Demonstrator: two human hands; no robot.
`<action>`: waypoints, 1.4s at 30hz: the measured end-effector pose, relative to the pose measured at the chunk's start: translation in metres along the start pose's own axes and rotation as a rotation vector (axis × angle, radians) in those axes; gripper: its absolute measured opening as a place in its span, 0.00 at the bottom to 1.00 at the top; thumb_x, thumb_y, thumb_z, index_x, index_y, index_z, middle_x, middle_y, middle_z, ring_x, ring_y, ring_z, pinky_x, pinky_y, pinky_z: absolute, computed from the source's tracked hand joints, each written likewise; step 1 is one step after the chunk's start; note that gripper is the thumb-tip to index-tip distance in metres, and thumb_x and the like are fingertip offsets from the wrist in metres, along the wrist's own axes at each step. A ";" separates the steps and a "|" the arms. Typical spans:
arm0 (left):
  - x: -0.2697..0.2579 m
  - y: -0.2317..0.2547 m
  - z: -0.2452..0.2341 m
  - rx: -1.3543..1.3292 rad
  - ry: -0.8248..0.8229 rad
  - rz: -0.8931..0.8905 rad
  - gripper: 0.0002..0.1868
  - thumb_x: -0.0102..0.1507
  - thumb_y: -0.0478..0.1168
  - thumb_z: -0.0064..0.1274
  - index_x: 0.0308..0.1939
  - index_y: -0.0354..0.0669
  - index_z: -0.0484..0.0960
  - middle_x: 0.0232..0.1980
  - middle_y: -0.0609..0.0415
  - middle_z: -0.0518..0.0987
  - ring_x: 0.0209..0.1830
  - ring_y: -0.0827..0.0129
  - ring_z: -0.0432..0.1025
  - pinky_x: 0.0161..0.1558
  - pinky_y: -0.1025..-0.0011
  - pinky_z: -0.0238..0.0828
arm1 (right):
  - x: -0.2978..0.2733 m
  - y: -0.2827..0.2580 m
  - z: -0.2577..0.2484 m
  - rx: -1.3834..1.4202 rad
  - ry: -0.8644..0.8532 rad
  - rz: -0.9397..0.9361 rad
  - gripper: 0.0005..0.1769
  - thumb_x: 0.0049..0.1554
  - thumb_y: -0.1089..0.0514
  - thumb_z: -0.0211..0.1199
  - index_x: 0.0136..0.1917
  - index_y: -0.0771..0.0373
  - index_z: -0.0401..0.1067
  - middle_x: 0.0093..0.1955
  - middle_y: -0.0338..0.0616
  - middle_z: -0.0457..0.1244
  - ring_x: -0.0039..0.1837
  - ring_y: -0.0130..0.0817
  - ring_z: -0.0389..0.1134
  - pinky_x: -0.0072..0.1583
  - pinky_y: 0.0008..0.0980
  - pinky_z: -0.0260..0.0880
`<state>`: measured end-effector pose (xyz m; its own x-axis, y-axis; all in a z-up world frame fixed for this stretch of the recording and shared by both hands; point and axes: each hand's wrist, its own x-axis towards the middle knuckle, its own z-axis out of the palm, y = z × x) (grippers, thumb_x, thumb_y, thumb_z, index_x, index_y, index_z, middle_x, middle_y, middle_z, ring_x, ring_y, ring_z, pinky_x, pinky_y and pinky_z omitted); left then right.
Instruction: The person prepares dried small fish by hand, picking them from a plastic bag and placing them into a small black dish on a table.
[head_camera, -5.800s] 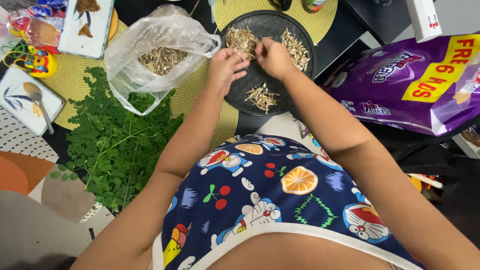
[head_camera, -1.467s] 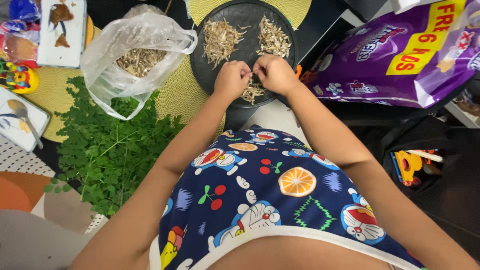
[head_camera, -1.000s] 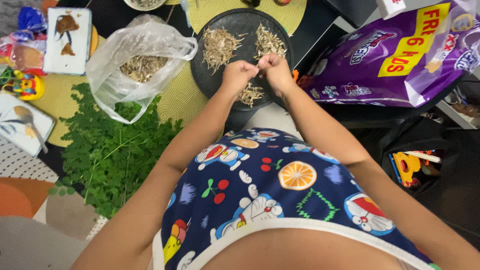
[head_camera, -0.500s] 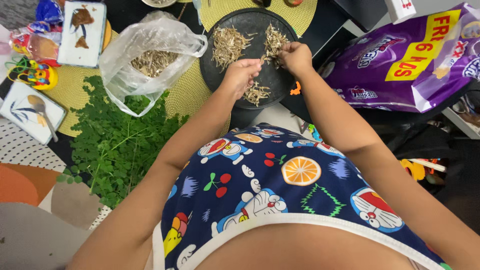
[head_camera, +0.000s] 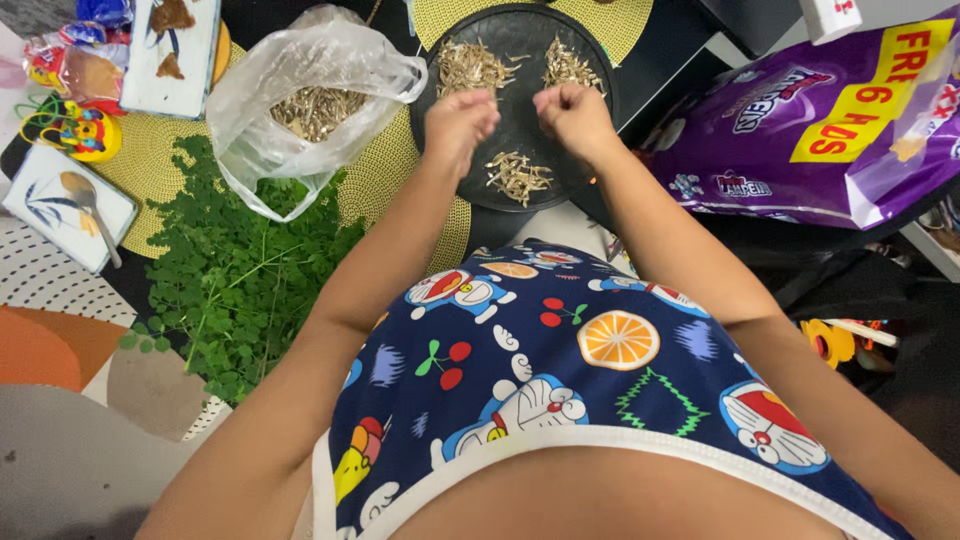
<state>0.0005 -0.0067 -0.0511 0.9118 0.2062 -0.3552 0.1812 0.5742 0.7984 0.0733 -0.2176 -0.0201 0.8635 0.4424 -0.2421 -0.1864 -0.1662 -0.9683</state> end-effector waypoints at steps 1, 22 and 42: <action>0.008 0.001 -0.006 0.022 0.085 0.095 0.21 0.58 0.23 0.57 0.56 0.23 0.75 0.40 0.45 0.83 0.31 0.69 0.75 0.32 0.76 0.72 | 0.000 0.006 -0.002 0.001 -0.002 0.001 0.05 0.61 0.65 0.64 0.51 0.68 0.76 0.40 0.39 0.68 0.40 0.28 0.65 0.43 0.28 0.66; -0.025 -0.054 -0.006 0.276 -0.040 0.123 0.10 0.64 0.35 0.61 0.48 0.35 0.83 0.41 0.55 0.83 0.35 0.77 0.75 0.34 0.78 0.72 | -0.012 0.038 0.028 -0.059 -0.087 0.018 0.07 0.62 0.59 0.64 0.45 0.65 0.77 0.39 0.42 0.69 0.39 0.25 0.66 0.44 0.30 0.68; -0.041 -0.030 0.031 1.005 0.031 0.460 0.07 0.60 0.37 0.61 0.39 0.38 0.87 0.32 0.52 0.85 0.29 0.74 0.79 0.33 0.74 0.73 | -0.039 -0.004 0.018 -0.542 0.049 -0.431 0.03 0.59 0.67 0.62 0.44 0.63 0.70 0.44 0.49 0.65 0.48 0.46 0.69 0.51 0.39 0.69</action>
<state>-0.0307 -0.0566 -0.0456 0.9618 0.2629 0.0761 0.0572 -0.4651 0.8834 0.0319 -0.2184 -0.0083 0.8305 0.5295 0.1729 0.4276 -0.4070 -0.8072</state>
